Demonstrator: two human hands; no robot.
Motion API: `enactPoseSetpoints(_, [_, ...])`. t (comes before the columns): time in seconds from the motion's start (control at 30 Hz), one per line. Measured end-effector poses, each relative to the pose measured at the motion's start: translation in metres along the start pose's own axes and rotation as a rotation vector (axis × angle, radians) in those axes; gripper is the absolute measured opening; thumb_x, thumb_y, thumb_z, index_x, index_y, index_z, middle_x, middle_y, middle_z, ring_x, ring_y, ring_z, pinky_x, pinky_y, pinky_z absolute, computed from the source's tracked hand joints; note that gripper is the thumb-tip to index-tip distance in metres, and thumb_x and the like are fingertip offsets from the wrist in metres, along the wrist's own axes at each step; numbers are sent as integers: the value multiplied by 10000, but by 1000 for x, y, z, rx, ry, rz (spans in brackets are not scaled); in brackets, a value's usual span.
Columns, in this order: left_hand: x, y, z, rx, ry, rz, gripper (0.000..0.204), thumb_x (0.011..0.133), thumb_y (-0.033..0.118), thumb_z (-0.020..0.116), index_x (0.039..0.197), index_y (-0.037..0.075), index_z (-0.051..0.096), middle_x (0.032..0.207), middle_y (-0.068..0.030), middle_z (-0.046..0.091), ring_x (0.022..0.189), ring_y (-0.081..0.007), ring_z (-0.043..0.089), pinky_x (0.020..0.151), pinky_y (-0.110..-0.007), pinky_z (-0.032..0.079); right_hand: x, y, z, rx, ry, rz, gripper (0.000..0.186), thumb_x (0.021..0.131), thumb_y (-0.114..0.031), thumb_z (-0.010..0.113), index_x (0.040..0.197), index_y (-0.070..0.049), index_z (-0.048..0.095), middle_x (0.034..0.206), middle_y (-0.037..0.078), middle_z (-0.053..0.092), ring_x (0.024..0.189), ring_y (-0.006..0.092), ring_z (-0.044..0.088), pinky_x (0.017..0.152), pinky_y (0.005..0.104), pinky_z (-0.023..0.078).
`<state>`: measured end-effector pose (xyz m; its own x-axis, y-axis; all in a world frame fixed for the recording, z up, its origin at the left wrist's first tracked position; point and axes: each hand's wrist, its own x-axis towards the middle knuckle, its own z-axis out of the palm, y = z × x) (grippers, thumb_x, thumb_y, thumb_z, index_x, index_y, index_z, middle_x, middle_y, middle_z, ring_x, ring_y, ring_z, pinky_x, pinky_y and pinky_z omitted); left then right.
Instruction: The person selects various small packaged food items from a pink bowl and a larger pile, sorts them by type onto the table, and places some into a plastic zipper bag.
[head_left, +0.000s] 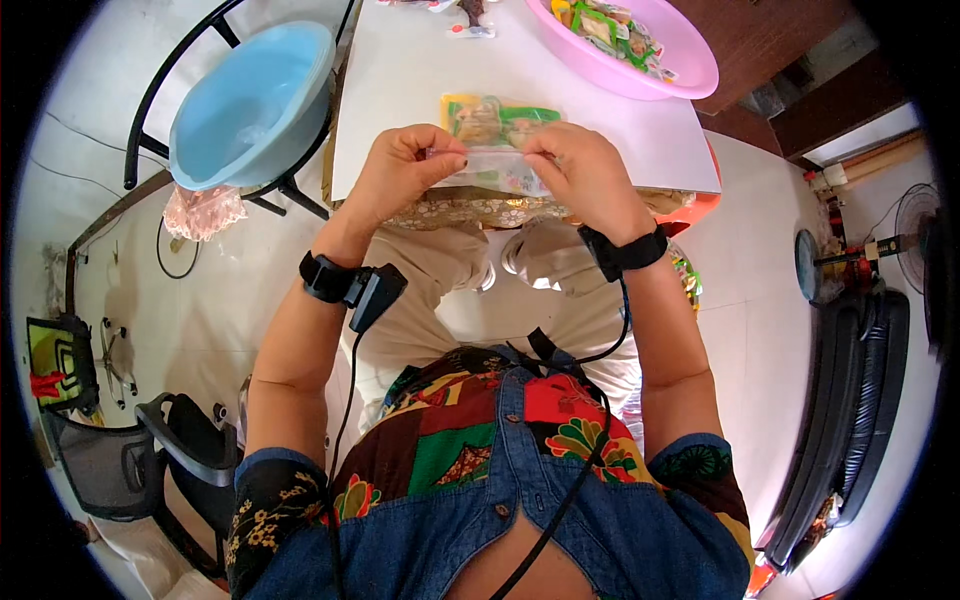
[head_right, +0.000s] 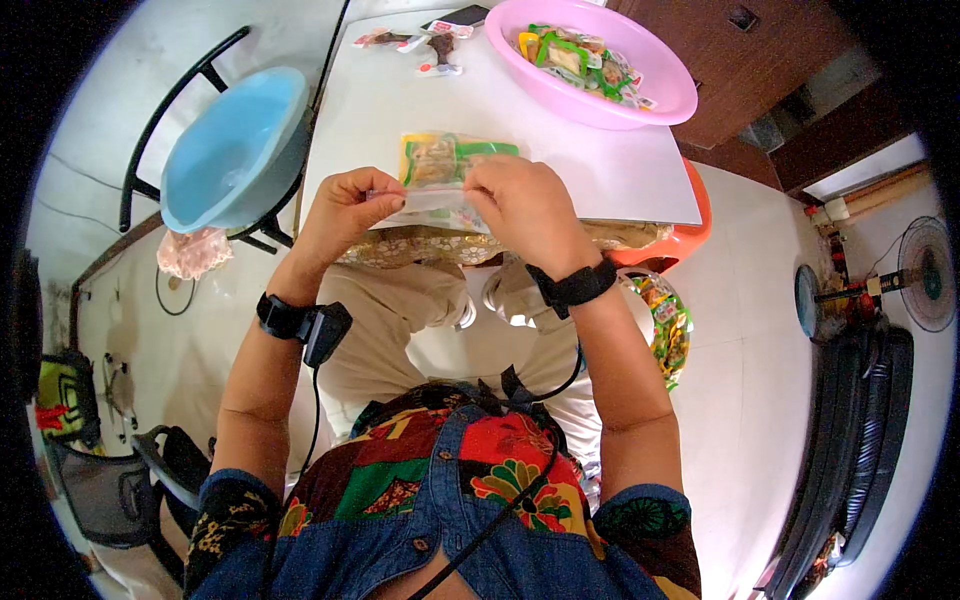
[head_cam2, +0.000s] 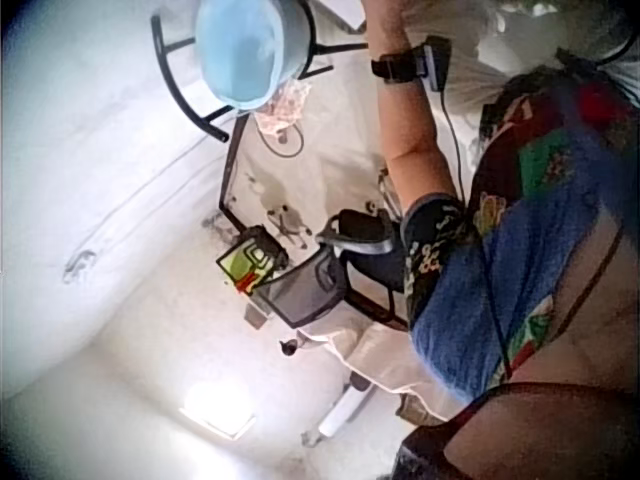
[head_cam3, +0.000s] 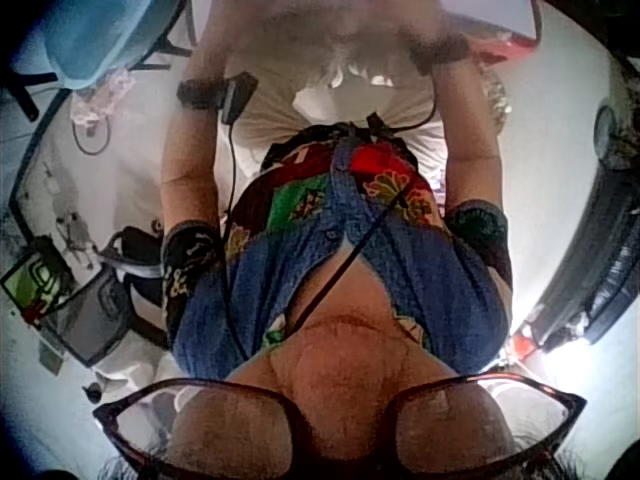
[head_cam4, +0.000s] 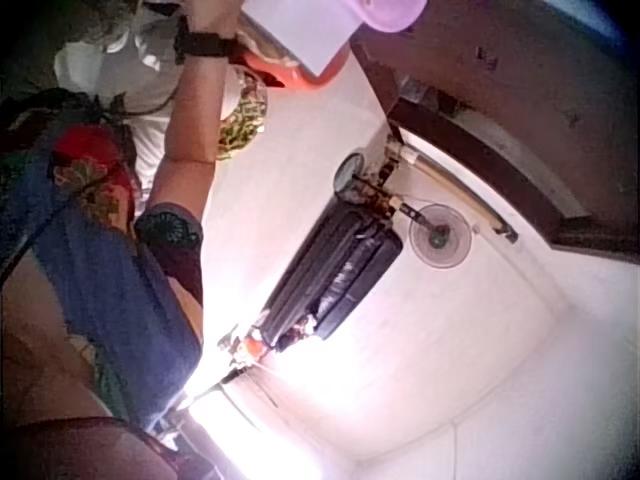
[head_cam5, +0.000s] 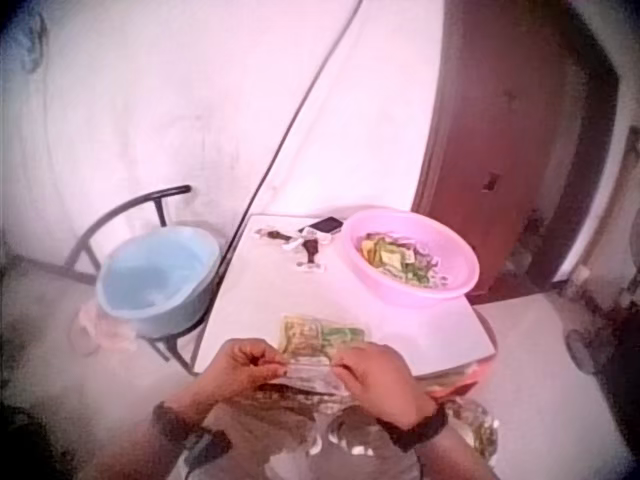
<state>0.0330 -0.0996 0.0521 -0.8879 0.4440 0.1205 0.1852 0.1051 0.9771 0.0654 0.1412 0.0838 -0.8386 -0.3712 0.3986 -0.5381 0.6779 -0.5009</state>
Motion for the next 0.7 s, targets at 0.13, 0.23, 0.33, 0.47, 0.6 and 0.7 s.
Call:
enactPoseSetpoints(0.13, [1,-2,3,-15,21,2,35,834,34,669,854,6,673,750,42,611,689,-28,505,619,-190,427,6,-13,6,-96,32,-50,104,799,-158,595,781,-56,606,749,115,596,741,324,582,652,437,452])
enactPoseSetpoints(0.23, [3,0,4,-4,50,-45,54,805,40,686,850,15,673,732,19,617,690,-52,525,636,-214,439,7,-15,12,-83,42,-53,106,793,-151,588,763,-50,597,738,115,591,737,329,575,660,446,446])
enactPoseSetpoints(0.33, [6,10,8,354,99,275,49,798,38,660,839,11,651,736,-10,617,674,-100,564,652,-229,458,8,-17,14,-83,22,-47,101,786,-140,585,751,-46,589,727,116,585,740,334,570,660,450,440])
enactPoseSetpoints(0.47, [12,26,19,637,-1,327,81,762,42,667,815,-11,637,740,-101,625,657,-180,600,642,-279,487,8,-20,16,-105,3,-53,102,785,-138,584,749,-43,584,721,121,580,750,336,567,665,451,438])
enactPoseSetpoints(0.6, [12,30,11,599,-109,254,85,767,50,662,813,-16,635,748,-113,624,664,-184,606,640,-289,485,7,-17,16,-76,-2,-72,97,770,-132,574,744,-39,578,718,129,578,750,340,566,659,456,434])
enactPoseSetpoints(0.7, [4,28,-2,571,-92,154,94,776,55,659,802,-26,619,735,-91,607,668,-168,584,655,-282,479,4,-15,16,-66,-8,-74,100,761,-133,565,736,-37,575,716,136,577,739,344,567,651,458,431])
